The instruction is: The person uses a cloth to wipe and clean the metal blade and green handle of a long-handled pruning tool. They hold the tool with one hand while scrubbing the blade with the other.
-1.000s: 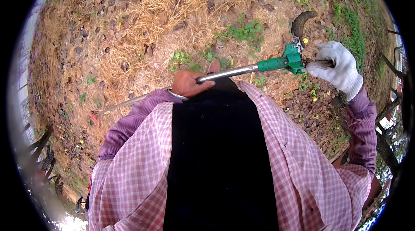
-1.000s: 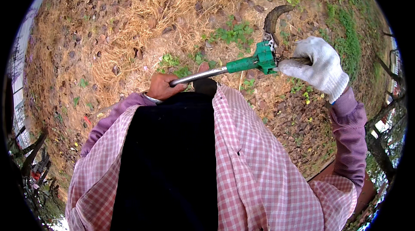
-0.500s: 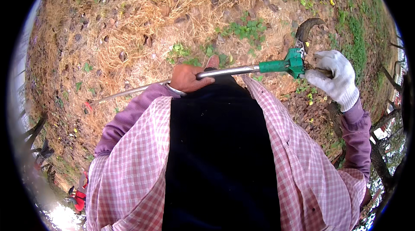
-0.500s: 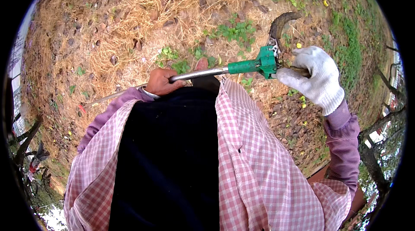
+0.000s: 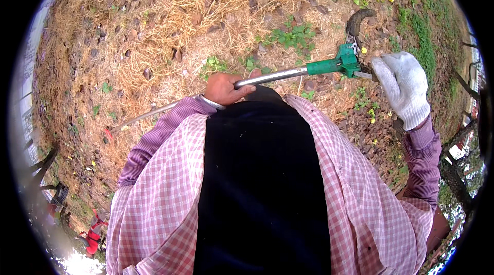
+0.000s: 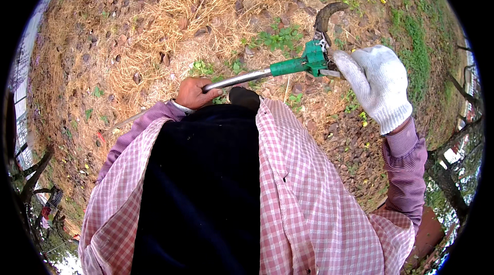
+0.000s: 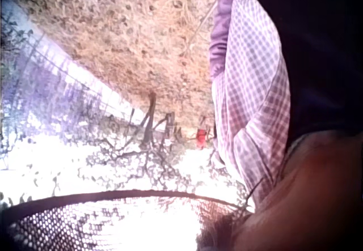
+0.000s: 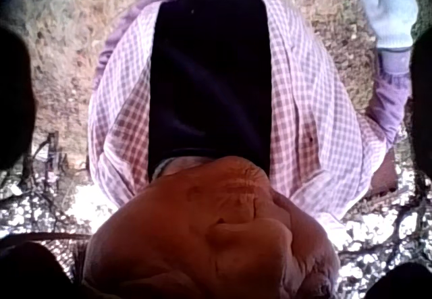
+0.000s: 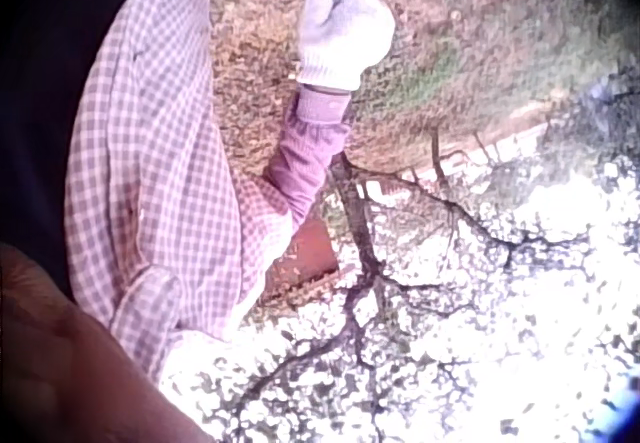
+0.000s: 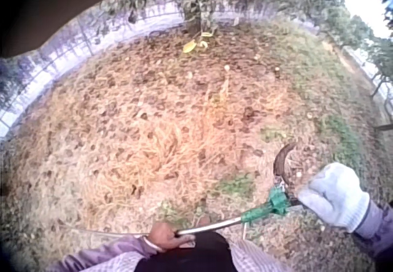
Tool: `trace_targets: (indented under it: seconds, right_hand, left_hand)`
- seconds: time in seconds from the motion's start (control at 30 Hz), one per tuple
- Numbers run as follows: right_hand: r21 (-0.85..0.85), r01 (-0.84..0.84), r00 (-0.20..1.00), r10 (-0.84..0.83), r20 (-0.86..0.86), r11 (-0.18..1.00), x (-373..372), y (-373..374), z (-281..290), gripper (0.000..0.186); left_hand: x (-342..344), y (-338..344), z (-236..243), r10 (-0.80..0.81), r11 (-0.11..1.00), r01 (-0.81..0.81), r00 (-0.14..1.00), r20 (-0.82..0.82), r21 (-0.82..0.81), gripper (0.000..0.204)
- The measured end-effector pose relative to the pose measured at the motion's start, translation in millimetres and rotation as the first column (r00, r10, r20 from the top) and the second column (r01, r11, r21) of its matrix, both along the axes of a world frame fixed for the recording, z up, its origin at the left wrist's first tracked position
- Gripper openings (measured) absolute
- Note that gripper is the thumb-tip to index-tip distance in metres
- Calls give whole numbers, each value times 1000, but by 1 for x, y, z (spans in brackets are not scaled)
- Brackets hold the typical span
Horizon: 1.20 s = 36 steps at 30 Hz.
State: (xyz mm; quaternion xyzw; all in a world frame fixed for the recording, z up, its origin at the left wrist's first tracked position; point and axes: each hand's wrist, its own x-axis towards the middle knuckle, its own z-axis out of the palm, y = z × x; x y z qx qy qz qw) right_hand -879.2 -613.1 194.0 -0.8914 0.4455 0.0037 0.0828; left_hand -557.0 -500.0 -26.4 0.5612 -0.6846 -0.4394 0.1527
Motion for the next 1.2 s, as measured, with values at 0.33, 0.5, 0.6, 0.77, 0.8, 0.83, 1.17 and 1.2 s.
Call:
trace_targets:
  seconds: [0.33,0.5,0.6,0.77,0.8,0.83,1.17,1.2]
  right_hand:
    - [-128,117,942,-151,-299,985,42,60,19,44]
    - [-83,178,933,-195,-302,980,63,82,18,47]
    - [-92,245,926,-261,-272,965,71,88,17,49]
    - [-93,258,944,-271,-190,962,68,105,28,58]
    - [-76,255,948,-265,-176,964,68,107,31,63]
    - [-73,291,947,-298,-123,954,67,109,33,61]
    - [110,470,871,-480,105,876,62,131,28,53]
    - [130,417,890,-433,140,900,64,132,22,52]
  left_hand:
    - [0,11,-5,46,997,-43,997,55,-56,46]
    - [3,12,1,81,993,-75,995,61,-91,47]
    - [9,10,-3,102,985,-92,993,63,-146,46]
    - [11,12,-3,94,964,-83,995,33,-252,42]
    - [12,12,0,100,968,-96,995,7,-231,42]
    - [13,12,2,108,971,-110,994,-19,-210,43]
    - [9,13,15,102,973,-101,995,-7,-210,33]
    - [10,13,12,92,958,-96,995,-28,-271,35]
